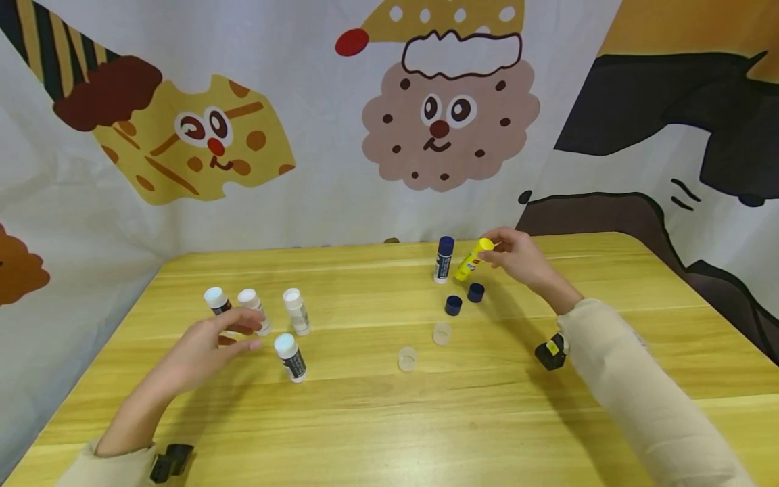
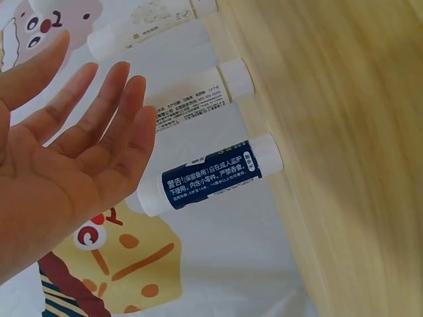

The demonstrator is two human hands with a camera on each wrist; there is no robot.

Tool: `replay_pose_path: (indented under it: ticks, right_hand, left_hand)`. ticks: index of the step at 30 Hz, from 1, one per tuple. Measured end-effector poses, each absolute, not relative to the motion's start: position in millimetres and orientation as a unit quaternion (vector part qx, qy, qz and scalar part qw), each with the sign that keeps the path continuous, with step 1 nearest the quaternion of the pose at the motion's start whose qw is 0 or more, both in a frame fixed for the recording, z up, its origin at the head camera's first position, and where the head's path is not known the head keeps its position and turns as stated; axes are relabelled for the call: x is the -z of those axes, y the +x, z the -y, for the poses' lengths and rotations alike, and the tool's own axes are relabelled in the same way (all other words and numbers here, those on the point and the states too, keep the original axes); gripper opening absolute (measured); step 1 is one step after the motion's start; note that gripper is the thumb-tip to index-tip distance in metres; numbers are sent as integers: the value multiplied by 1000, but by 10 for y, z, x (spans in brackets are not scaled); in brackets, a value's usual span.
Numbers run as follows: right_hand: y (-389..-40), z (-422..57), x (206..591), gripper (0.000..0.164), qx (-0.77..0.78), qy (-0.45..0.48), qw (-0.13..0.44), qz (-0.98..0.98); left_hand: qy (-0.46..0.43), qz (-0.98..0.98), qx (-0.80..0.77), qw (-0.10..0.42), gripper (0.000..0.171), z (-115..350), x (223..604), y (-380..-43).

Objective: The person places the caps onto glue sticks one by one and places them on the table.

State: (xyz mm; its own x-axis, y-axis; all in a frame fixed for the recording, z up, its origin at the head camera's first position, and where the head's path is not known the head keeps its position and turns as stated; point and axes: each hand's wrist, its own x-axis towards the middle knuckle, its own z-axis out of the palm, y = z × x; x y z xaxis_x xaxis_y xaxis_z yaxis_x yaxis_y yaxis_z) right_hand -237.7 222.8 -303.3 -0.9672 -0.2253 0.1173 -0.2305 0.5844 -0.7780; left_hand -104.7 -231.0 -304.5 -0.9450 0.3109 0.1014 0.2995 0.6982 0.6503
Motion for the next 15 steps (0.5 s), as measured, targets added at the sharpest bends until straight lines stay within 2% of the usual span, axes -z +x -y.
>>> replay_pose_path:
  ticks: [15]
  right_hand:
    - [-2502, -2136, 3122, 32, -443, 128, 2, 888]
  left_hand:
    - [175, -916, -357, 50, 35, 2310, 3070, -1035]
